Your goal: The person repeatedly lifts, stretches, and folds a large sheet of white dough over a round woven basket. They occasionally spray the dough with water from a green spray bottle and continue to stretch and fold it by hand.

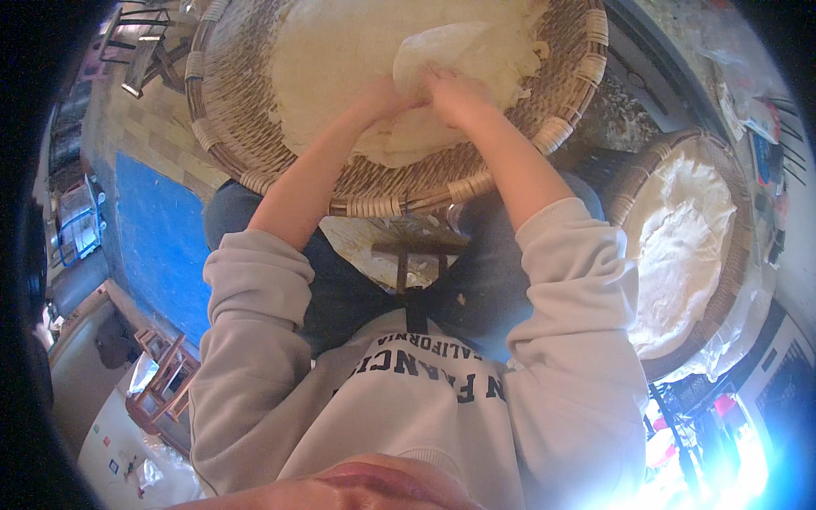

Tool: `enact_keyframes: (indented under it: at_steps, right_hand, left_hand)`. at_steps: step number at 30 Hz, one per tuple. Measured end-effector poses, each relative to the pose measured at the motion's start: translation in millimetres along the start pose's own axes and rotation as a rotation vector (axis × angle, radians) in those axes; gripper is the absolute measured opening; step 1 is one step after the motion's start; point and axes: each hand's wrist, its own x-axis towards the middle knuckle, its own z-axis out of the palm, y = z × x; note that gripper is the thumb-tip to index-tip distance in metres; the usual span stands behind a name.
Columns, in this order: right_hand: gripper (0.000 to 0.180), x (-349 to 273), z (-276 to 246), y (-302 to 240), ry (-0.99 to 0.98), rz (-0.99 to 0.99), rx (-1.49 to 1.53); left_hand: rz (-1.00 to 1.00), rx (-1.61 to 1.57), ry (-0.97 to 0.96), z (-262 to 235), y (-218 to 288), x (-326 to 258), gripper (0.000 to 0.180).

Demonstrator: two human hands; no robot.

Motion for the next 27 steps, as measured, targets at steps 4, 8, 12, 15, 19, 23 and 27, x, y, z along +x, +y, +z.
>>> enact_keyframes:
  at_steps: [4,8,12,15,19,23,27]
  right_hand:
    - [0.053,5.5,9.3,9.3,-0.288,0.042,-0.201]
    - [0.051,11.2,10.6,10.4,-0.437,0.131,-0.144]
    - [0.045,16.6,-2.7,1.0,-0.434,0.082,-0.035]
    - [0.043,18.5,-17.3,-5.1,-0.549,0.137,-0.105]
    - [0.044,14.6,-28.3,-5.0,-0.377,0.112,-0.136]
    - [0.047,10.5,-27.6,2.1,-0.387,0.151,-0.172]
    - [0.057,11.9,-23.7,11.3,-0.39,0.184,-0.09]
  left_hand:
    - [-0.095,-0.317,0.011,-6.4,-14.5,9.3,0.03]
    - [-0.364,-1.209,0.317,-60.6,-55.8,10.2,0.019]
    - [-0.468,-0.696,0.372,-88.1,-73.4,17.2,0.034]
    - [-0.419,0.128,0.444,-86.7,-55.8,32.6,0.071]
    - [0.032,0.28,0.677,-71.9,-10.6,61.1,0.106]
    - [0.053,0.345,0.371,-72.1,16.3,110.7,0.112]
    - [-0.036,0.46,0.135,-80.2,2.1,147.7,0.095]
